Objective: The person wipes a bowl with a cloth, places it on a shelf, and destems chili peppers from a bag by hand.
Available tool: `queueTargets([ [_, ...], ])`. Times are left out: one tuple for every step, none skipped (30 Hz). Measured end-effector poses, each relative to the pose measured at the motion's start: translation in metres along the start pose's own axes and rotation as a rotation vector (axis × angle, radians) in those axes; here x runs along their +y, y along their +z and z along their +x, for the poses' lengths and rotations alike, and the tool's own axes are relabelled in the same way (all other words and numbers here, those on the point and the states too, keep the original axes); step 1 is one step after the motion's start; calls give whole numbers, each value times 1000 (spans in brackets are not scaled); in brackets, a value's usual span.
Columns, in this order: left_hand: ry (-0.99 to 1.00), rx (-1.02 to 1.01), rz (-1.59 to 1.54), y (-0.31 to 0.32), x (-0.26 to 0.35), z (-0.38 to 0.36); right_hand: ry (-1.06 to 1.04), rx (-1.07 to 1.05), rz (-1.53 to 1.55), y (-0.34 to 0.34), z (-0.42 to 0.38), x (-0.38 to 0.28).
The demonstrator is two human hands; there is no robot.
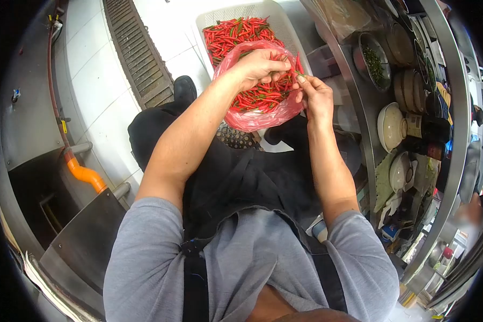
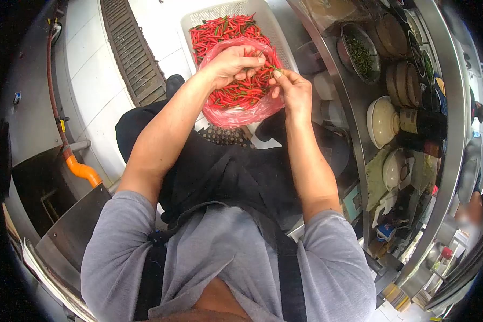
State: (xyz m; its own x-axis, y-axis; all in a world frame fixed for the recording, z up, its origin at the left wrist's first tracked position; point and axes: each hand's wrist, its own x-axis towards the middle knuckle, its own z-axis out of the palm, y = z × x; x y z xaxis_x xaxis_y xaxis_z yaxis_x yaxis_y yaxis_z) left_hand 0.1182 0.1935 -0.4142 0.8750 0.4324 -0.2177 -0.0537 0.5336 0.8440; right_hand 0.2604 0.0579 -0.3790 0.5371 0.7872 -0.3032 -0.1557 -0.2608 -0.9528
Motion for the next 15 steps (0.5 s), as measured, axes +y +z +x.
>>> queueTargets([
  [16, 50, -13, -1, -1, 2, -15, -3, -32, -1, 1, 2],
  [16, 50, -12, 0, 2, 1, -31, -6, -64, -2, 1, 3],
  [20, 91, -32, 0, 5, 0, -31, -6, -64, -3, 2, 4],
  [24, 133, -52, 0, 8, -2, -51, 26, -34, -6, 4, 4],
  [24, 133, -51, -2, 8, -2, -71, 57, -4, -5, 4, 2],
  [24, 100, 30, -4, 8, -2, -72, 57, -3, -3, 4, 1],
  [23, 68, 109, -6, 7, -2, -88, 38, -72, -2, 3, -2],
  [22, 66, 108, -4, 6, -2, -102, 21, -141, 0, 1, -3],
  [17, 40, 118, -2, 4, -2, -101, 24, -141, 0, 1, -3],
  [13, 15, 131, -1, 4, -1, -97, -35, -192, 0, 3, -3],
  [13, 14, 132, -1, 4, -1, -94, -95, -243, 1, 4, -2],
  [14, 0, 115, -1, 4, -1, -54, -131, -263, 2, 3, -4],
  [16, -13, 97, -1, 4, -1, -56, -133, -263, 3, 4, -2],
  [17, -11, 98, -2, 5, -2, -45, -156, -190, 4, 4, 0],
  [22, -13, 89, -2, 5, -3, -34, -178, -117, 4, 4, 2],
])
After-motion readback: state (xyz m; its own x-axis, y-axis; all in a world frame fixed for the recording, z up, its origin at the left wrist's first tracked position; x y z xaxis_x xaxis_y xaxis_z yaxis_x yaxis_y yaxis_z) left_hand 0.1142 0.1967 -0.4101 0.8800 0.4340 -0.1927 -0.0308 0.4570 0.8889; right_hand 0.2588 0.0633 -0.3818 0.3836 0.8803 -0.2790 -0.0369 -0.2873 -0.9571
